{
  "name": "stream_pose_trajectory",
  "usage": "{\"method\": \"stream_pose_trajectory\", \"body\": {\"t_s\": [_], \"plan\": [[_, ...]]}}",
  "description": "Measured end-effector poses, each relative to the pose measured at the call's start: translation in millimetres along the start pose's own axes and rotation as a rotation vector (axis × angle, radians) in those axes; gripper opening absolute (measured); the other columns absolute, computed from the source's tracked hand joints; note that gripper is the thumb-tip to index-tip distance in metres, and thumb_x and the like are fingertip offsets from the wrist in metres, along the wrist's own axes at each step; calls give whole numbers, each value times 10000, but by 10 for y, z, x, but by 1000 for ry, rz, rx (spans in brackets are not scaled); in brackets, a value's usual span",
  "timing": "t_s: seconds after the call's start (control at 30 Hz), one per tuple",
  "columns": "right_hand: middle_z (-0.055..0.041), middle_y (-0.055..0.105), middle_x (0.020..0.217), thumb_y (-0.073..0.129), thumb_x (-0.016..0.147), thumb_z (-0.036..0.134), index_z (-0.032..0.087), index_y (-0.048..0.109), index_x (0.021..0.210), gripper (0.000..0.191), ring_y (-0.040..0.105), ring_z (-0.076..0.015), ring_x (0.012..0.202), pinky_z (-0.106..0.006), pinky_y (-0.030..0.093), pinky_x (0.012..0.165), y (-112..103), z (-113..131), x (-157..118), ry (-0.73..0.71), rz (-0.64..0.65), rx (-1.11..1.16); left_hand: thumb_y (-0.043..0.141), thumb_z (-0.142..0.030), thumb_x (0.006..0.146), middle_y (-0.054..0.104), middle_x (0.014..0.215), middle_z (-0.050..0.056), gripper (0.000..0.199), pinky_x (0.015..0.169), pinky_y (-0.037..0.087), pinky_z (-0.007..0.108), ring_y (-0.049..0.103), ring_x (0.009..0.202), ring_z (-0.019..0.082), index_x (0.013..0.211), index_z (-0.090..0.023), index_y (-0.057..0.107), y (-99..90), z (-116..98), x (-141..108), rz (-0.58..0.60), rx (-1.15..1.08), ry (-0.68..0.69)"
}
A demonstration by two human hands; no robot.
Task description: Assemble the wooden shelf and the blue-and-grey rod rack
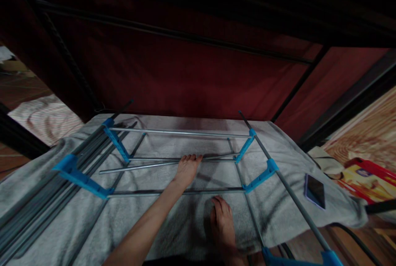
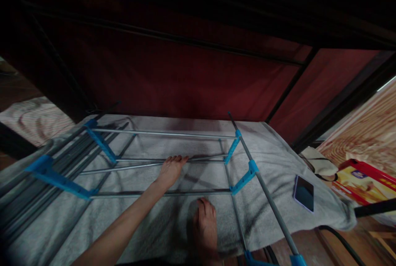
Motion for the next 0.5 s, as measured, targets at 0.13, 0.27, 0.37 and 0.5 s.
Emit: {"method": "stream_pose_trajectory", "body": {"t_s": [0.13,0.27,0.37,0.5], "plan": [[-114,580,1217,395,903,143,195,526,1261,385,522,-242,1148,-443,472,960,9,2,3,0,2,-12,375,-81,903,641,1039,89,452,876,430,374,610,939,217,1285,-262,535,18,0,-7,16,-5,4],[-113,591,1206,391,913,163,198,541,1244,365,532,-240,1136,-438,482,949,9,-8,8,7,-14,-24,367,-78,904,641,1063,92,465,888,433,382,614,945,217,1299,-266,525,38,1,-21,29,-8,3],[-113,598,1197,384,919,176,202,552,1234,358,541,-239,1129,-434,492,936,-9,-4,8,3,-33,-22,358,-72,905,639,1097,95,476,906,435,387,615,973,217,1308,-270,519,66,10,-36,43,-12,-15],[-115,596,1202,382,920,185,201,548,1247,367,543,-239,1130,-436,498,931,-17,4,7,-6,-31,-13,358,-64,904,642,1098,98,475,896,446,377,624,976,212,1306,-263,516,73,11,-42,52,-22,-33]]}}
Point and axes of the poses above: each hand's wrist, its own x-axis towards the middle knuckle, its own y-axis out of the palm, z = x × y, the point moved 10 cm from there along x, towards the middle knuckle
